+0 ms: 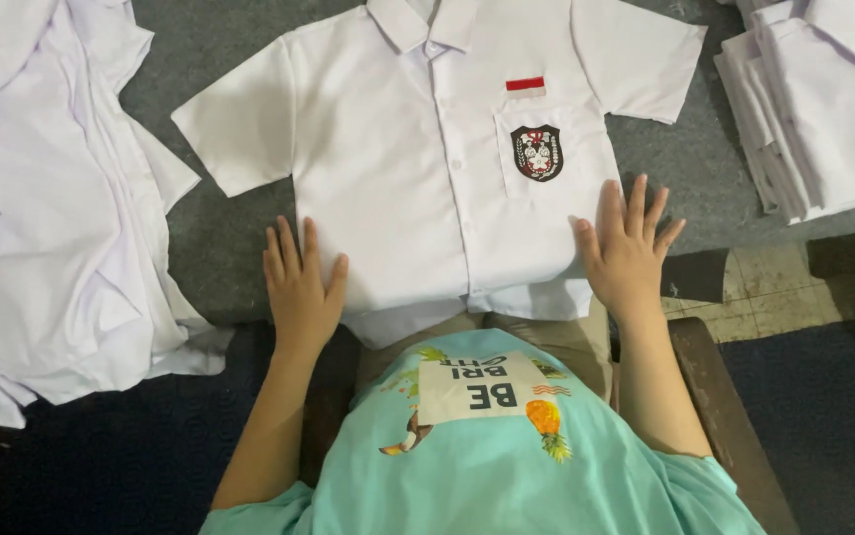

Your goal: Folding a white collared shirt into a neat rectangle on a work table.

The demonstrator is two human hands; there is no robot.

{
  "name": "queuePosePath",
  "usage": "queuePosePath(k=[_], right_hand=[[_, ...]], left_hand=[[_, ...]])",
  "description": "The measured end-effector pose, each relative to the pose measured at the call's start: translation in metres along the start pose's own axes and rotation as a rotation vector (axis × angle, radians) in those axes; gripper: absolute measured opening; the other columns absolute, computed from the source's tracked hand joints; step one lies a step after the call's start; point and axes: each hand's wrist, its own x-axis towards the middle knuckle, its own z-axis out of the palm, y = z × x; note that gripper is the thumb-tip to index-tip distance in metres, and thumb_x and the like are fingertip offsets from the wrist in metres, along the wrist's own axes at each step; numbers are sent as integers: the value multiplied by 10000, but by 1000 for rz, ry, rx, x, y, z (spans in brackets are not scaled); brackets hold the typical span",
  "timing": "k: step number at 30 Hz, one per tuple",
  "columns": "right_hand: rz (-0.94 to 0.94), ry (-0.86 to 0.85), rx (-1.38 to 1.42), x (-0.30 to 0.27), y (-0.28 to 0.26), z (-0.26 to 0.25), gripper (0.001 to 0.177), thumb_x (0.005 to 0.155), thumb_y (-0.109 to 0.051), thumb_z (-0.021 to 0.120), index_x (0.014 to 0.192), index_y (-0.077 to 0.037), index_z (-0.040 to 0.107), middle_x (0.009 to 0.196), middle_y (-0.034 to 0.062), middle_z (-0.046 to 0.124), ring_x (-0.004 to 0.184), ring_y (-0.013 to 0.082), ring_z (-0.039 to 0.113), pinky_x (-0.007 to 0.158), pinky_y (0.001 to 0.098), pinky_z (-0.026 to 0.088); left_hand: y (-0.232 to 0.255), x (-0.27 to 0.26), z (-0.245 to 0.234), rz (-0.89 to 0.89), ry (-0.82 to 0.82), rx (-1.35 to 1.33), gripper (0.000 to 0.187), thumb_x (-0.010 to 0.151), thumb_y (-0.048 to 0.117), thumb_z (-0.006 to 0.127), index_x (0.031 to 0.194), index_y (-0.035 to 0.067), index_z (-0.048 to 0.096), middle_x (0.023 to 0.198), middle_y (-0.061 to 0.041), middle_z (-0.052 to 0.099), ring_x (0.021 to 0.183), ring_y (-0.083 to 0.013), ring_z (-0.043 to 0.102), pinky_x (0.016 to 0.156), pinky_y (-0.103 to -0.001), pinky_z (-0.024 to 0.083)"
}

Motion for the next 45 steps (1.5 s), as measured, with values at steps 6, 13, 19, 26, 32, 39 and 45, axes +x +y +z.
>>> queuePosePath(k=[6, 13, 19, 26, 32, 39, 45], right_hand=[[-102, 219, 232, -23, 4, 9, 577, 1014, -432, 705, 1424, -37, 615, 1512, 191, 537, 1462, 407, 415, 1140, 709, 283], [50, 319, 562, -37, 47, -2, 265, 1079, -144, 719, 1278, 22, 668, 1124, 212, 671, 1079, 419, 681, 865, 550, 555], [235, 162, 612, -50, 72, 23, 279, 1044, -274, 731, 1184, -38, 683, 1089, 198, 732, 1071, 393, 704, 827, 543, 574], [262, 109, 725, -42, 65, 18, 351, 1022, -280, 720, 1146, 43, 662, 998, 267, 723, 982, 431, 714, 804, 539, 562], [232, 92, 789, -32, 88, 46, 315, 996, -292, 733, 948, 19, 707, 800, 209, 710, 772, 297, 683, 687, 424, 536], [273, 42, 961, -48, 71, 23, 240, 937, -240, 761, 860, -33, 669, 742, 92, 680, 738, 196, 615, 676, 330, 529], [304, -108, 965, -49, 44, -25, 255, 892, -251, 778, 988, -30, 697, 792, 164, 729, 756, 243, 650, 678, 377, 554]], left_hand=[[2, -7, -17, -103, 55, -491, 433, 1061, 291, 619, 1445, 100, 557, 1472, -134, 503, 1376, -326, 446, 1116, -472, 385], [3, 11, -51, -304, -154, -565, 619, 1042, 226, 649, 1539, -3, 360, 1238, -256, 626, 1088, -366, 670, 917, -455, 564], [14, 23, -65, -448, -375, -395, 714, 1015, 351, 641, 1573, 129, 253, 1242, -253, 688, 1100, -392, 707, 858, -472, 605], [45, 77, -62, -15, -3, -197, 800, 970, 260, 739, 1521, -54, 250, 1279, -310, 552, 1205, -491, 586, 902, -607, 567], [126, 180, 30, 351, -98, -197, 705, 960, 386, 726, 1492, 33, 427, 1385, -189, 490, 1338, -409, 461, 980, -633, 512], [219, 332, 174, 448, -317, -25, 778, 952, 516, 666, 1533, 81, 383, 1555, -214, 350, 1481, -387, 283, 1092, -692, 363], [253, 380, 170, 372, -324, 57, 836, 888, 633, 698, 1450, 44, 512, 1433, -205, 460, 1376, -382, 402, 1088, -638, 343]])
